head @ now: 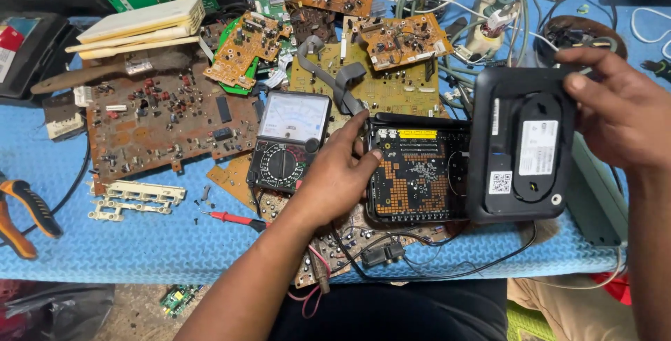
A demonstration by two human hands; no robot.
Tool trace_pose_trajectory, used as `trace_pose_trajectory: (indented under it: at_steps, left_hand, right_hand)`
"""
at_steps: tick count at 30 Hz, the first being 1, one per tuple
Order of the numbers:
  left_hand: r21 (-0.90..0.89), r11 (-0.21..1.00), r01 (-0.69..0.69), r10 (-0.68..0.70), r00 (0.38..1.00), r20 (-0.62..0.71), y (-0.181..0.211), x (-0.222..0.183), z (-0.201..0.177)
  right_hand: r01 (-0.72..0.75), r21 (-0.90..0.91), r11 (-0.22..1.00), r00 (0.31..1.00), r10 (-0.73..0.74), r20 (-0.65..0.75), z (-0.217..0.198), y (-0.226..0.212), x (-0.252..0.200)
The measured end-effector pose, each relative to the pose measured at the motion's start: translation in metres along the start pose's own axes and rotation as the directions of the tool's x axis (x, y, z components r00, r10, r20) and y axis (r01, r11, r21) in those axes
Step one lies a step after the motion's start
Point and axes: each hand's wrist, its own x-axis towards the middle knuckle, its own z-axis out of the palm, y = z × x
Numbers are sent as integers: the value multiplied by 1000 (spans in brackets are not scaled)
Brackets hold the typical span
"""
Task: A person disassembles an electronic device, prying open the casing to inspect the internal circuit board and wiring on a cluttered workbench.
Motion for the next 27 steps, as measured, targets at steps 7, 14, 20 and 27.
trace_pose_trajectory:
  at_steps: [7,14,20,27]
  left_hand:
    - [-3,1000,28,-28,1000,-6,0,-2,2]
    - [-188,980,70,-73,997,-12,-2,0,5]
    - [-267,951,-156,150,988,-42,-10,-13,0]
    - [-256,957,-140,140,990,-15,-16,-5,1]
  right_hand:
    - [-123,-251,960,982,153,107,68,-57,41]
    - [-30,-649,760,844,368,391,153,-85,57]
    - [87,-578,811,790,298,537,190,-85,51]
    - [85,-613,785,807,307,505,199,-82,40]
